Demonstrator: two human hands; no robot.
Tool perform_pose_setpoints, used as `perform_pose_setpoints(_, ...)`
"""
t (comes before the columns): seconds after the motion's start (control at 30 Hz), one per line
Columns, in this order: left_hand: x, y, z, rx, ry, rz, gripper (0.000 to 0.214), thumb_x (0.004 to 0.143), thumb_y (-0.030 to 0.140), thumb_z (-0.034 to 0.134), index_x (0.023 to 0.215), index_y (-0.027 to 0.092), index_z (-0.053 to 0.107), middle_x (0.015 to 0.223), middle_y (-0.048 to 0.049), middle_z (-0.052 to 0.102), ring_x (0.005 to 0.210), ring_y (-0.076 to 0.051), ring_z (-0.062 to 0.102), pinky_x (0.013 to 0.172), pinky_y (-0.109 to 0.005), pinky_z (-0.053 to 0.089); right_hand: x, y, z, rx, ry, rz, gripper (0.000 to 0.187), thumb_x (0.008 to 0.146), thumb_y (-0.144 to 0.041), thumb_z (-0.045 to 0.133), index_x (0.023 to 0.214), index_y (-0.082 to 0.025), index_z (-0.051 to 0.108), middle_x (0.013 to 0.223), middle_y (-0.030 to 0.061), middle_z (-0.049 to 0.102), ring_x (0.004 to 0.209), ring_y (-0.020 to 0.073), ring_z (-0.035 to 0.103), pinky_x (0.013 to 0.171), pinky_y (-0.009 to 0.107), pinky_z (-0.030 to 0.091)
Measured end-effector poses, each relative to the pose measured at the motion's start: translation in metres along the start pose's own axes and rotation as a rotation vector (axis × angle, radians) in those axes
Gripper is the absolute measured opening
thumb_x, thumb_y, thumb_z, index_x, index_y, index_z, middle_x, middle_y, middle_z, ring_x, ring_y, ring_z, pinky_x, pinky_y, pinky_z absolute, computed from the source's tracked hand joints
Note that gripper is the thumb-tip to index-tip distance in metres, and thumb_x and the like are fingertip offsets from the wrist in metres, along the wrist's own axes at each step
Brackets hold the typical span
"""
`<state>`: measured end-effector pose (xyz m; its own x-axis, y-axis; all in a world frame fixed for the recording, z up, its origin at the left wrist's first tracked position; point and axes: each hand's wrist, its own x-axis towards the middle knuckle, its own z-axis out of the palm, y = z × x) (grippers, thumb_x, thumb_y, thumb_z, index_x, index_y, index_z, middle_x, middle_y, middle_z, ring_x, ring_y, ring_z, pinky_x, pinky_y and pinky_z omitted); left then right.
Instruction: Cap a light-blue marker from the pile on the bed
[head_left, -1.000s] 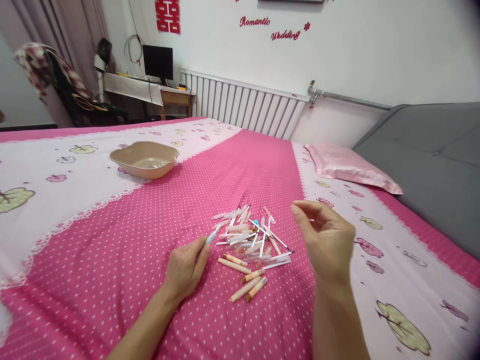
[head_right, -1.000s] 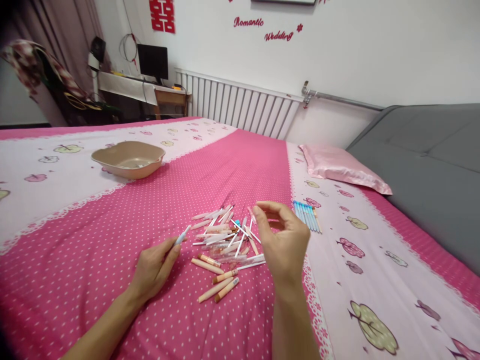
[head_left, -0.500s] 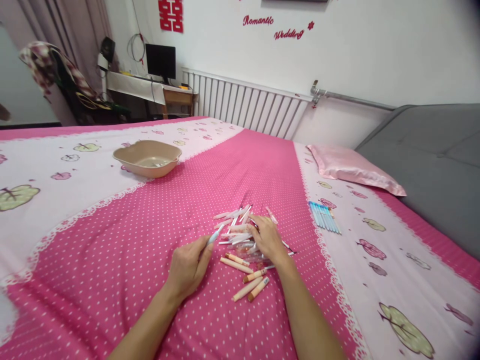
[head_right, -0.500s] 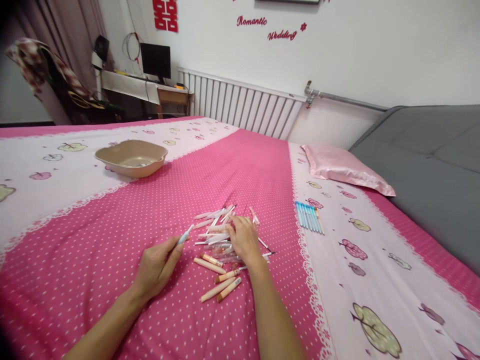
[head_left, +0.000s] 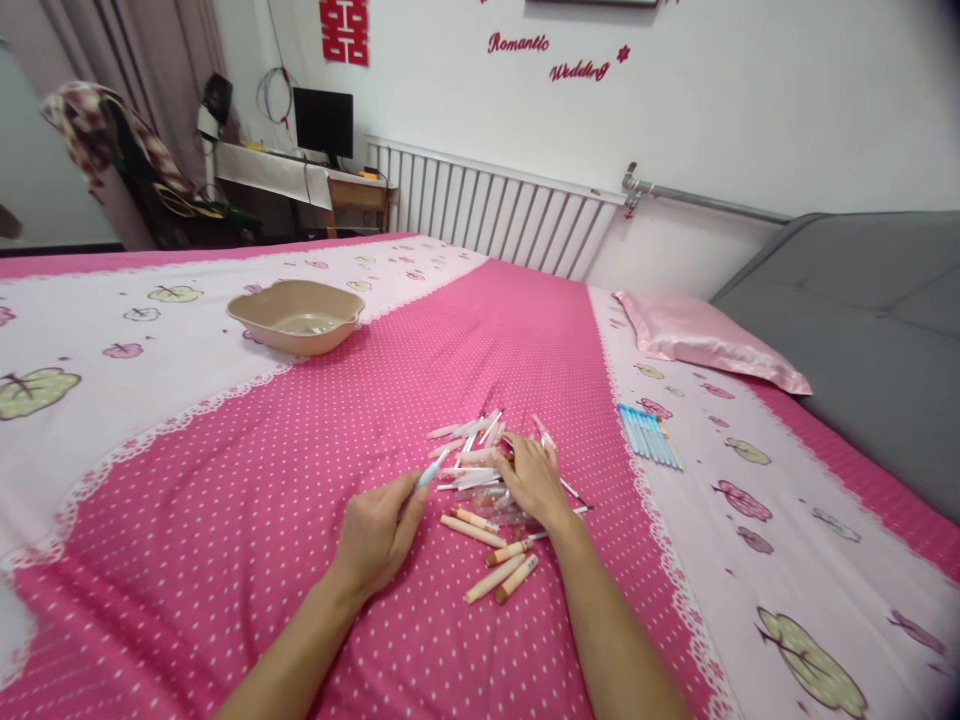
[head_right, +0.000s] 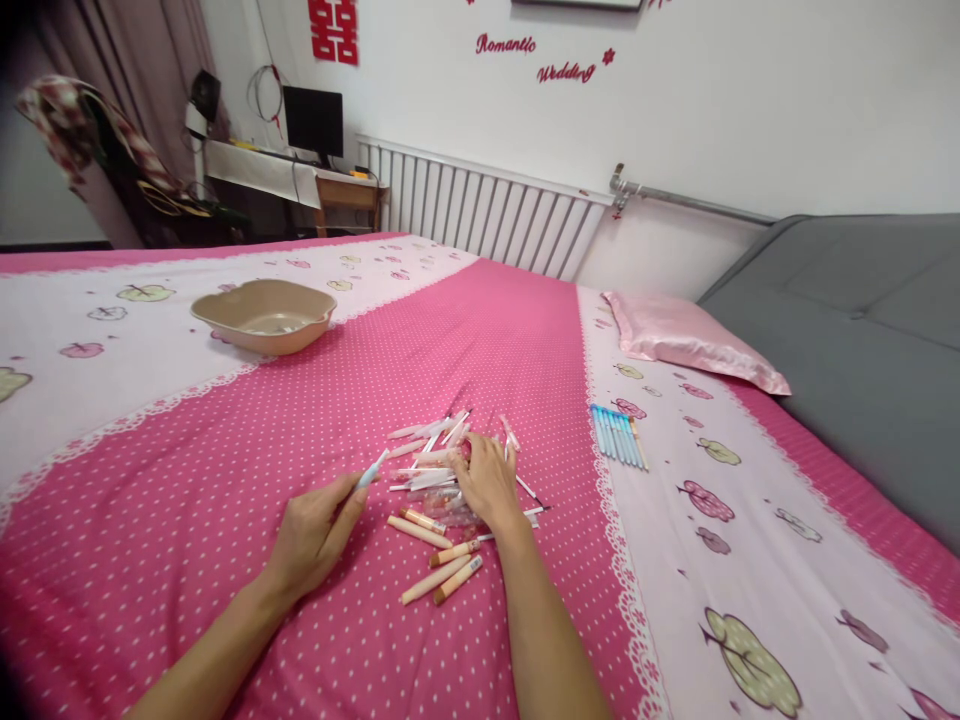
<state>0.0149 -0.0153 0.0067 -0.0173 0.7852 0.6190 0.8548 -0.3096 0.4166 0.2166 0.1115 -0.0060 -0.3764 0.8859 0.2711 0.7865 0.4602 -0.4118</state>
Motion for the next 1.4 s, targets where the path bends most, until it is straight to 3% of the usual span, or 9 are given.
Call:
perform_pose_setpoints(0.1,0.000,0.000,0.000,0.000,0.017,0.008,0.023,0.092,0.029,0.039,0.096,0.017,0.059,0.059,0.0027,0.060,0.051,-0.011,0.056,0.049,-0.021,0.037,0.004,0.009,-0.005,0.191,0.073,0.055,0.045,0.085,-0.034,0.044,0.122,-0.010,0.049,0.119,0.0178,0.058,0.111,0.0268,0.053,0.098,0.047,0.035)
perform_pose_setpoints(0.23,0.000,0.002,-0.001,-0.004,0.017,0.017,0.021,0.092,0.028,0.040,0.091,0.018,0.058,0.058,0.0032,0.059,0.050,-0.011,0.056,0.049,-0.020,0.037,0.007,0.028,-0.023,0.466,0.257,0.212,0.040,0.082,-0.025,0.039,0.117,-0.011,0.052,0.116,0.0158,0.061,0.105,0.0209,0.059,0.090,0.037,0.045)
perform_pose_setpoints(0.3,0.000,0.002,-0.001,-0.005,0.017,0.017,0.021,0.092,0.027,0.040,0.091,0.018,0.058,0.059,0.0031,0.059,0.051,-0.011,0.056,0.048,-0.020,0.037,0.007,0.037,-0.032,0.429,0.280,0.313,0.038,0.080,-0.021,0.041,0.114,-0.011,0.054,0.110,0.0137,0.065,0.099,0.0185,0.062,0.087,0.032,0.047)
perform_pose_setpoints(0.4,0.001,0.002,-0.001,-0.002,0.024,0.023,0.021,0.092,0.028,0.040,0.091,0.017,0.059,0.059,0.0031,0.059,0.050,-0.010,0.056,0.048,-0.020,0.037,0.004,0.042,-0.037,0.267,0.197,0.402,0.034,0.078,-0.018,0.044,0.108,-0.012,0.059,0.099,0.0107,0.069,0.088,0.0169,0.065,0.079,0.028,0.049)
perform_pose_setpoints(0.67,0.002,0.002,0.000,-0.011,0.027,0.018,0.020,0.092,0.027,0.041,0.091,0.018,0.058,0.058,0.0038,0.059,0.049,-0.010,0.055,0.048,-0.020,0.036,-0.006,0.034,-0.035,0.042,0.033,0.404,0.018,0.072,-0.022,0.058,0.086,-0.020,0.070,0.077,0.0058,0.070,0.072,0.0211,0.064,0.060,0.027,0.041)
perform_pose_setpoints(0.9,-0.001,0.002,-0.001,0.006,0.019,0.011,0.021,0.092,0.029,0.040,0.089,0.018,0.058,0.057,0.0039,0.058,0.049,-0.010,0.055,0.047,-0.020,0.036,-0.007,0.029,-0.036,-0.063,0.005,0.387,0.017,0.075,-0.026,0.058,0.088,-0.021,0.068,0.079,0.0055,0.070,0.073,0.0199,0.063,0.057,0.026,0.038)
perform_pose_setpoints(1.03,-0.001,0.002,-0.001,0.002,0.013,0.012,0.021,0.092,0.028,0.040,0.093,0.019,0.058,0.059,0.0039,0.059,0.050,-0.010,0.056,0.048,-0.020,0.037,-0.002,0.029,-0.037,0.187,0.096,0.365,0.017,0.074,-0.026,0.057,0.087,-0.019,0.066,0.079,0.0054,0.069,0.074,0.0187,0.064,0.065,0.027,0.045)
perform_pose_setpoints(1.23,0.000,0.002,-0.001,0.000,0.016,0.014,0.021,0.092,0.028,0.040,0.091,0.019,0.058,0.058,0.0041,0.059,0.050,-0.010,0.057,0.048,-0.020,0.036,0.001,0.024,-0.043,0.837,0.179,0.408,0.036,0.063,-0.028,0.061,0.096,-0.015,0.062,0.091,0.0087,0.069,0.079,0.0198,0.065,0.067,0.030,0.050)
perform_pose_setpoints(1.4,0.001,0.003,-0.001,0.003,0.013,0.001,0.023,0.092,0.031,0.038,0.090,0.019,0.058,0.057,0.0039,0.059,0.049,-0.011,0.056,0.048,-0.021,0.037,0.002,0.023,-0.043,0.791,0.186,0.379,0.030,0.065,-0.024,0.059,0.092,-0.014,0.064,0.090,0.0091,0.070,0.083,0.0193,0.065,0.075,0.031,0.051)
